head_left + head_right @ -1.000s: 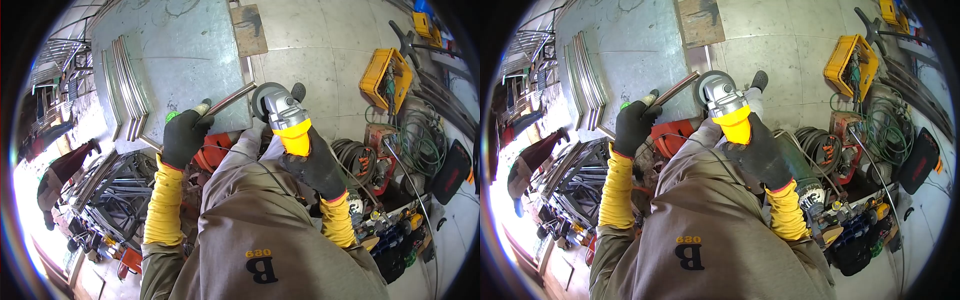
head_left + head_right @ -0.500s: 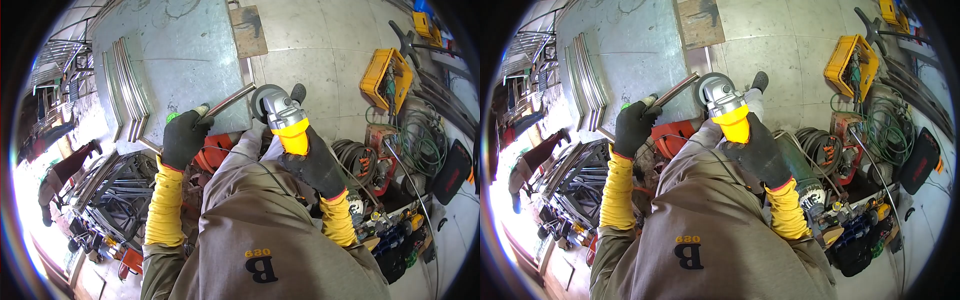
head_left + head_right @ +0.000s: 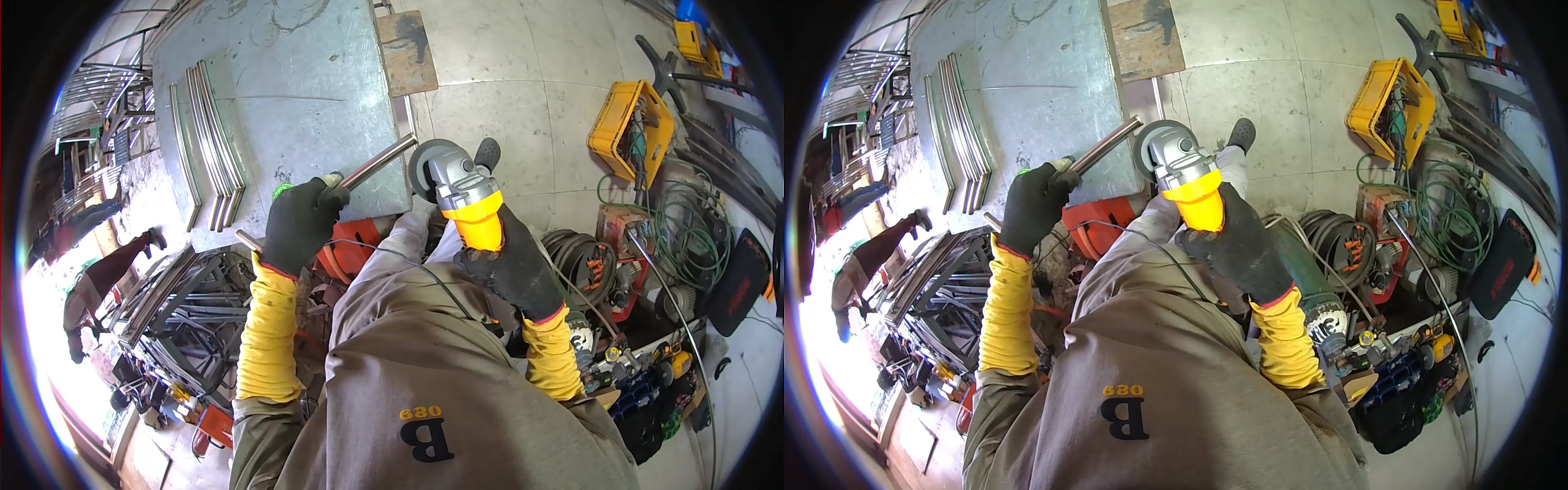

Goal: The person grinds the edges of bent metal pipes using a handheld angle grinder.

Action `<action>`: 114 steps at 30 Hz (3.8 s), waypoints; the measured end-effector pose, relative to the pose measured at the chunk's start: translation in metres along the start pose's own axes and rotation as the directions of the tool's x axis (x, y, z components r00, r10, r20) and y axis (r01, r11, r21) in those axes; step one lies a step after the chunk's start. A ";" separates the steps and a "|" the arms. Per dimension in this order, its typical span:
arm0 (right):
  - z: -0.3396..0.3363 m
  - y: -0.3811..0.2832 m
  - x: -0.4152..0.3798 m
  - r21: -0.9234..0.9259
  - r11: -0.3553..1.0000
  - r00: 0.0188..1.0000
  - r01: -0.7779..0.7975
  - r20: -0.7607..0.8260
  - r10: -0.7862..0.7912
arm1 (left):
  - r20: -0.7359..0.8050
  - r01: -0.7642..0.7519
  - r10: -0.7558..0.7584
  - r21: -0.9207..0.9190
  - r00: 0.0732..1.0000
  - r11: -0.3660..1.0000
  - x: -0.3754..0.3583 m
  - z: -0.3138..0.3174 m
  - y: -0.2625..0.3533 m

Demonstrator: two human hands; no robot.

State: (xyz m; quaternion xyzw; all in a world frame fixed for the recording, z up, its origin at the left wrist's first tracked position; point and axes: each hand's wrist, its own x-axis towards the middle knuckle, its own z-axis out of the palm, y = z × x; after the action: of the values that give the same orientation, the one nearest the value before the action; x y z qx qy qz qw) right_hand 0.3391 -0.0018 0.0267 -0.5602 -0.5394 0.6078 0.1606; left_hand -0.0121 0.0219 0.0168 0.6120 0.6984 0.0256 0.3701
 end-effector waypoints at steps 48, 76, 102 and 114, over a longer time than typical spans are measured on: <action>-0.003 -0.004 -0.002 0.061 0.998 1.000 -0.028 -0.005 0.028 | -0.332 -0.187 0.292 0.312 0.897 0.931 -0.017 0.021 0.008; -0.003 0.002 0.007 0.107 0.994 0.999 0.030 0.031 -0.033 | -0.293 -0.184 0.231 0.180 0.928 0.966 -0.014 0.017 0.001; -0.005 0.001 0.004 0.100 0.995 0.998 -0.021 0.056 0.016 | 0.007 0.034 -0.035 0.129 0.999 0.991 -0.004 -0.005 0.012; -0.005 0.007 0.010 0.103 0.994 0.999 0.034 0.030 -0.037 | -0.014 -0.038 0.040 0.113 0.999 0.993 -0.005 -0.007 0.013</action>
State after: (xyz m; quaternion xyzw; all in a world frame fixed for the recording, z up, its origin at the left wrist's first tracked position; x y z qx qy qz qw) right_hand 0.3432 0.0061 0.0164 -0.5316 -0.5199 0.6407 0.1912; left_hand -0.0056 0.0237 0.0310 0.6453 0.6897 -0.0018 0.3286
